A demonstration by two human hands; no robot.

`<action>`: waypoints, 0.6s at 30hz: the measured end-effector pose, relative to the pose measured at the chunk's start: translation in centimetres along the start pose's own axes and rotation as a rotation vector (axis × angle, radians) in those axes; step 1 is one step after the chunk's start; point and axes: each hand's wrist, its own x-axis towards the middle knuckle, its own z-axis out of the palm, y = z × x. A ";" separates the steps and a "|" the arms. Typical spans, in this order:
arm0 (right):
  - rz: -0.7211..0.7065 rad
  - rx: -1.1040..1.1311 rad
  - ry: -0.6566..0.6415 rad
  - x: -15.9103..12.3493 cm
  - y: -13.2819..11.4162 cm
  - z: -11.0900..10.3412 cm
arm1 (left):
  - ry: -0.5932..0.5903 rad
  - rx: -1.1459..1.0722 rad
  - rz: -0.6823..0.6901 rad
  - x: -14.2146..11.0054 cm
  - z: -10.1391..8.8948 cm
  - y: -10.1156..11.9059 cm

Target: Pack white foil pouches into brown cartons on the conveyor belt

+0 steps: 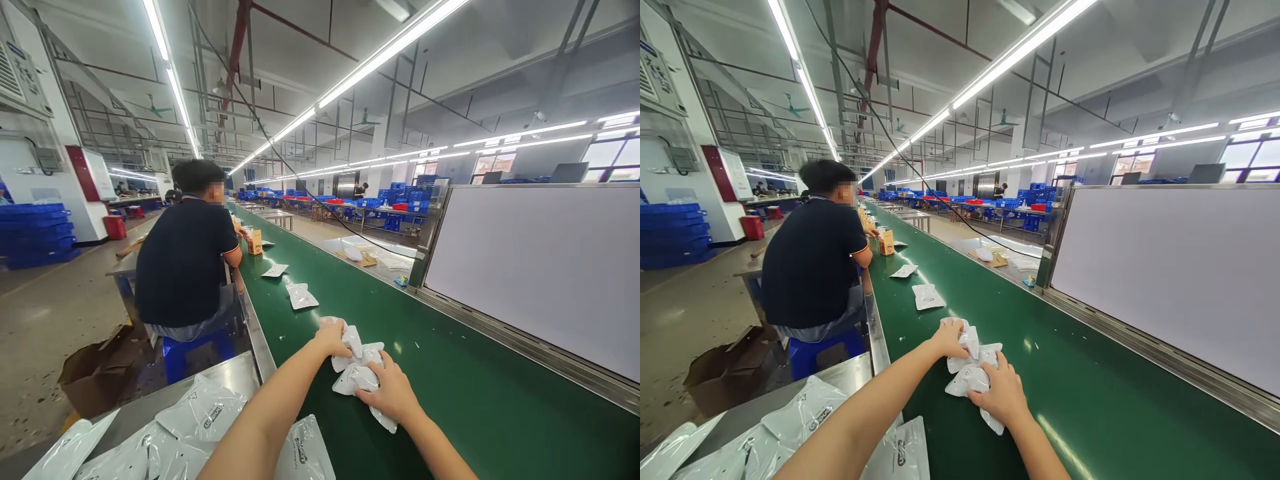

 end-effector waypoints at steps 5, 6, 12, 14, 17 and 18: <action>0.016 -0.101 0.048 -1.8 0.2 0.6 | 0.049 0.062 0.089 -0.7 1.0 0.7; 0.013 -0.115 0.057 -2.1 0.5 0.7 | 0.060 0.069 0.111 -0.9 1.2 0.9; -0.014 -0.116 0.177 -3.8 2.3 1.6 | 0.153 0.060 0.205 -1.2 1.1 0.8; -0.029 -0.103 0.222 -4.2 3.3 2.0 | 0.226 0.035 0.162 -0.6 0.2 -0.4; -0.039 -0.070 0.226 -4.3 5.7 3.1 | 0.341 -0.026 0.012 0.9 -1.6 -3.0; -0.045 -0.061 0.222 -4.1 6.6 3.5 | 0.359 -0.048 -0.036 1.5 -2.0 -4.0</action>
